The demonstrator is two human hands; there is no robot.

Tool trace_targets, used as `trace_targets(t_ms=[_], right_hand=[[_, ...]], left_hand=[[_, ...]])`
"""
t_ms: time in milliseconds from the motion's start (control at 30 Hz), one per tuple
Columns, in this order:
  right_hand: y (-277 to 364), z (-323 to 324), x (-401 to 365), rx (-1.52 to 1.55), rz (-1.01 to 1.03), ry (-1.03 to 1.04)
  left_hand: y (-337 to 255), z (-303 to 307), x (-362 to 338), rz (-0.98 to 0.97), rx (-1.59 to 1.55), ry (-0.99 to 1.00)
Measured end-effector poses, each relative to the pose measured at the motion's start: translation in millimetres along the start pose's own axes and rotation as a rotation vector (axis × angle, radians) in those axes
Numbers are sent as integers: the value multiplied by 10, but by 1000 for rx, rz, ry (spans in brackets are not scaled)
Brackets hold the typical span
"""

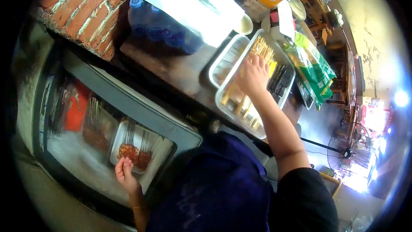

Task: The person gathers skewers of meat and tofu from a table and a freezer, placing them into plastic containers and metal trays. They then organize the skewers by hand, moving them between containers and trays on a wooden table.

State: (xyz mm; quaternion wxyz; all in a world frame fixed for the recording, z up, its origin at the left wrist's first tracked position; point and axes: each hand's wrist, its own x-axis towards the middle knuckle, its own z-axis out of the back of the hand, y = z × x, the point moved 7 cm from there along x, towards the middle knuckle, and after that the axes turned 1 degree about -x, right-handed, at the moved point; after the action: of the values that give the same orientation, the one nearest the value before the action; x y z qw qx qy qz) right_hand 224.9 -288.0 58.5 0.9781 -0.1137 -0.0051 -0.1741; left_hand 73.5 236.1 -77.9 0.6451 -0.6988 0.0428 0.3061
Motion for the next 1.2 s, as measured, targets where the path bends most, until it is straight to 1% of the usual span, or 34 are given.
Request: trace_targets(t_ms=[100, 200, 233, 267, 300, 333, 367, 400, 433, 467, 500, 533, 600, 633, 667, 733, 800, 833, 867, 933, 1000, 1067, 1100, 1133, 1200], right_hand=[[20, 28, 105, -104, 58, 57], [-39, -24, 54, -263, -13, 36], [-100, -206, 30, -206, -7, 35], [-149, -259, 66, -95, 42, 28], [-369, -496, 117, 156, -10, 18], [-522, -296, 24, 288, 55, -226], [-654, -168, -80, 481, -116, -237], [-650, -3, -152, 426, 2, -339], [-543, 252, -328, 560, 74, -429], [-263, 481, -467, 688, 128, -400], [149, 644, -599, 898, 246, -313], [564, 798, -734, 1109, 349, -203], [1419, 898, -1109, 963, 826, 161], [1845, 822, -1288, 893, 966, 323], [2183, 572, -1500, 859, 976, 555], [2575, -226, -1950, 832, 844, 875], [2808, -1180, -2219, 732, 760, 885], [2900, -1591, -2250, 658, 679, 814], [2976, -1935, -2255, 584, 599, 741], [3009, -2669, -2289, 673, 477, 938], [2850, -2897, -2212, 682, 351, 1055], [2640, -2988, -2048, 605, 241, 1094], [2605, -3072, -1978, 503, 351, 997], [2532, -3402, -1981, 401, 457, 898], [2539, -3451, -1952, 323, 554, 797]], left_hand=[[-61, -273, -113, -14, -25, 65], [59, -235, -17, -29, -58, 103], [28, -49, -217, -35, -19, 37], [-2, 73, -337, -92, 34, 6], [-58, 212, -463, -153, 75, -29], [-77, 310, -451, -232, 192, -82], [-39, 523, -463, -218, 218, -184], [-30, 771, -541, -205, 243, -287], [-46, 977, -629, -186, 363, -377], [-69, 1178, -734, -164, 484, -464], [-4, 1365, -817, -182, 575, -487], [-98, 1424, -846, -247, 876, -524], [-239, 1483, -849, -361, 1484, -567], [-114, 1650, -906, -225, 1565, -546], [-32, 1788, -969, -102, 1581, -559], [98, 1996, -1041, 142, 1603, -567], [79, 1934, -999, 235, 1518, -627], [84, 1912, -954, 270, 1475, -649], [78, 1892, -938, 223, 1483, -646], [62, 1835, -960, 127, 1498, -639], [22, 1747, -984, 91, 1478, -632], [-10, 1634, -955, 44, 1459, -630], [-25, 1591, -925, 18, 1454, -632], [-35, 1559, -898, -8, 1449, -634], [-36, 1540, -856, -27, 1418, -656]])
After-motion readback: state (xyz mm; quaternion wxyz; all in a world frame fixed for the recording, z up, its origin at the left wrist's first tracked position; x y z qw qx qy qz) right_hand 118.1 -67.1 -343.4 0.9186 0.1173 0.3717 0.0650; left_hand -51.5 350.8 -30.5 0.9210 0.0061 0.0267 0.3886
